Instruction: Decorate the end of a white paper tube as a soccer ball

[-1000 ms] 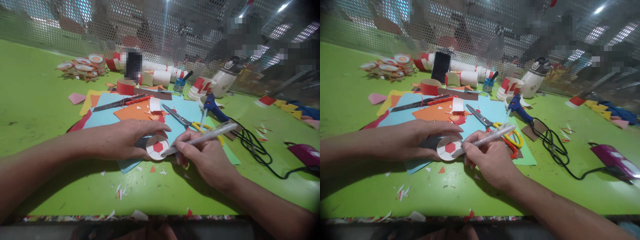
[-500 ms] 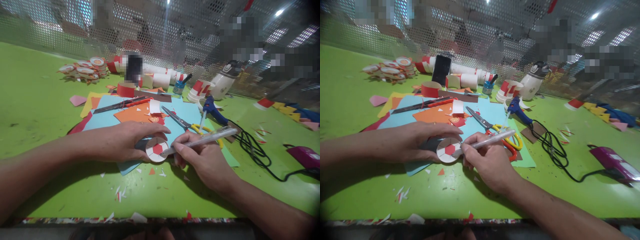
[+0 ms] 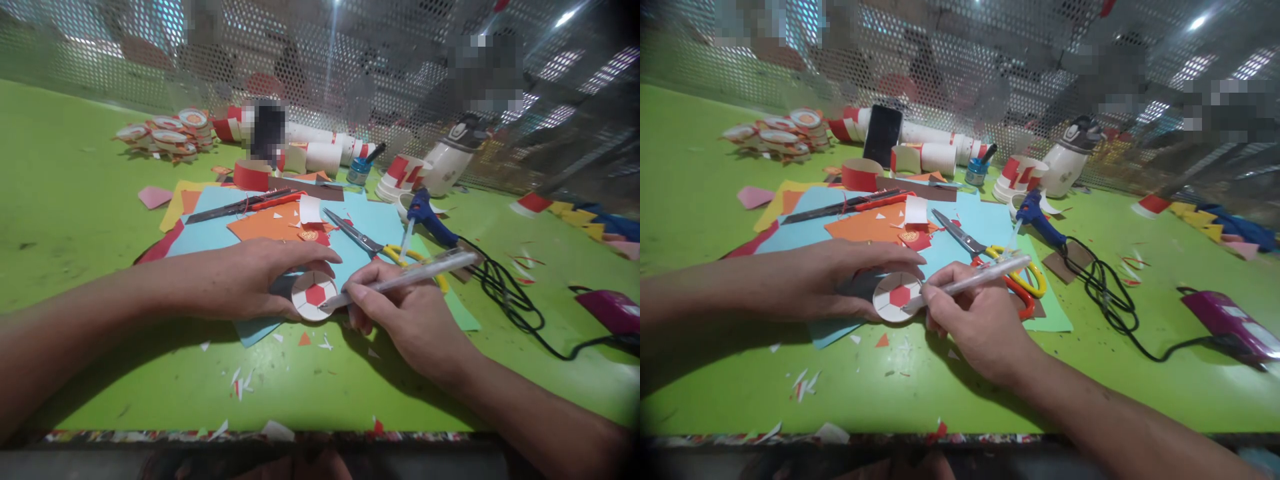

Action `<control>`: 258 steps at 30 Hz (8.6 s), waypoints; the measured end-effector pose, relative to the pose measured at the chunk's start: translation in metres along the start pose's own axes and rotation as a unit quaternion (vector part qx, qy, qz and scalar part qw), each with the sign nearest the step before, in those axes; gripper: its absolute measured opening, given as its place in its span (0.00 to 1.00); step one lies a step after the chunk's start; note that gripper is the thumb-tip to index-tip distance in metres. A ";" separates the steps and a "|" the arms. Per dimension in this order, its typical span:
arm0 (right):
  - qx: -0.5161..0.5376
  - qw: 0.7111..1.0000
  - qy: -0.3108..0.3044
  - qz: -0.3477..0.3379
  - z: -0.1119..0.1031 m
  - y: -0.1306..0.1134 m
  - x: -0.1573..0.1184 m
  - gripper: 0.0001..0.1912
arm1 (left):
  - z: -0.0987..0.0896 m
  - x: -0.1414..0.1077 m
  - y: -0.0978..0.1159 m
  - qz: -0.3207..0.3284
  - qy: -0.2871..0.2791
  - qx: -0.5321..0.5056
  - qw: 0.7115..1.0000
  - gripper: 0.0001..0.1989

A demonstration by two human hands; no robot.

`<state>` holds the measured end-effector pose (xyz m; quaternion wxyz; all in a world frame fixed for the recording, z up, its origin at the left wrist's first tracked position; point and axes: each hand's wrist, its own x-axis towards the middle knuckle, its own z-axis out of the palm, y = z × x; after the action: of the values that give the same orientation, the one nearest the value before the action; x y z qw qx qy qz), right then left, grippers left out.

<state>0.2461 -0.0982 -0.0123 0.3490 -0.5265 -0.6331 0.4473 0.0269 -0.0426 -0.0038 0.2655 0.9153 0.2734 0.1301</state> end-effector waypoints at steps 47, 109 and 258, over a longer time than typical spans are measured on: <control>0.082 0.997 -0.008 0.006 -0.001 0.008 0.001 0.08 | 0.004 -0.005 0.003 -0.060 -0.011 -0.013 0.998 0.40; -0.001 0.997 -0.067 0.024 -0.003 -0.003 -0.002 0.04 | 0.016 -0.004 0.000 0.037 0.061 0.025 0.997 0.29; 0.043 0.999 -0.016 -0.018 -0.005 0.008 -0.001 0.06 | 0.015 0.002 0.006 0.005 0.099 0.018 0.995 0.25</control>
<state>0.2539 -0.0977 -0.0176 0.3694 -0.4924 -0.6280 0.4761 0.0371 -0.0514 -0.0129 0.2197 0.9042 0.2956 0.2162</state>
